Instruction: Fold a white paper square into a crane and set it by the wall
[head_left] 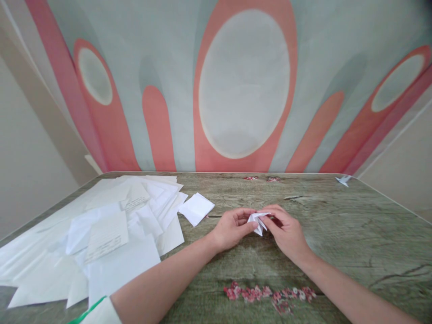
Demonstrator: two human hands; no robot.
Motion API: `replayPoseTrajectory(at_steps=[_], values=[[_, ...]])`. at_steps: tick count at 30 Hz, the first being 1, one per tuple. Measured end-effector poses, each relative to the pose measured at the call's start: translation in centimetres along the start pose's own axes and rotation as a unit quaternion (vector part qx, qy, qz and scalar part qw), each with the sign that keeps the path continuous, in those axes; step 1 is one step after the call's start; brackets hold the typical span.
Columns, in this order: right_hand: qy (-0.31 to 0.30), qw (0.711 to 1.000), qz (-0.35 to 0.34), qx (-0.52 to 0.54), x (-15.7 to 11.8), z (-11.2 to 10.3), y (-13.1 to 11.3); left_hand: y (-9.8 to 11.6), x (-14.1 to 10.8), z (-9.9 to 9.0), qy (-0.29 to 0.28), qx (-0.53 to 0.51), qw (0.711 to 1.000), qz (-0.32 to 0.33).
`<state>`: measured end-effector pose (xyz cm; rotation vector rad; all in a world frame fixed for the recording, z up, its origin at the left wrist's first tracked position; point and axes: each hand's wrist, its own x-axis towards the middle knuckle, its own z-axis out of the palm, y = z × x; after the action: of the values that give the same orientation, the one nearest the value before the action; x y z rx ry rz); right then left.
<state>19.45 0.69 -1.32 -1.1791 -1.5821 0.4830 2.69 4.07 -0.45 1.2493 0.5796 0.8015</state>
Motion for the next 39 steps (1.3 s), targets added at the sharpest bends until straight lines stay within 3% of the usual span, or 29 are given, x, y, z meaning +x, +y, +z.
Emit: replayPoseTrajectory(at_steps=[5, 16, 39], values=[[0.001, 1.000, -0.021, 0.003, 0.0, -0.1, 0.0, -0.1, 0.0, -0.2, -0.001, 0.006, 1.000, 0.014], [0.008, 0.999, -0.036, -0.017, -0.2, -0.2, -0.4, 0.3, -0.3, 0.0, 0.036, 0.143, 0.988, 0.055], [-0.005, 0.997, -0.069, -0.032, -0.4, -0.3, -0.9, 0.7, -0.8, 0.3, 0.037, 0.213, 0.972, 0.092]])
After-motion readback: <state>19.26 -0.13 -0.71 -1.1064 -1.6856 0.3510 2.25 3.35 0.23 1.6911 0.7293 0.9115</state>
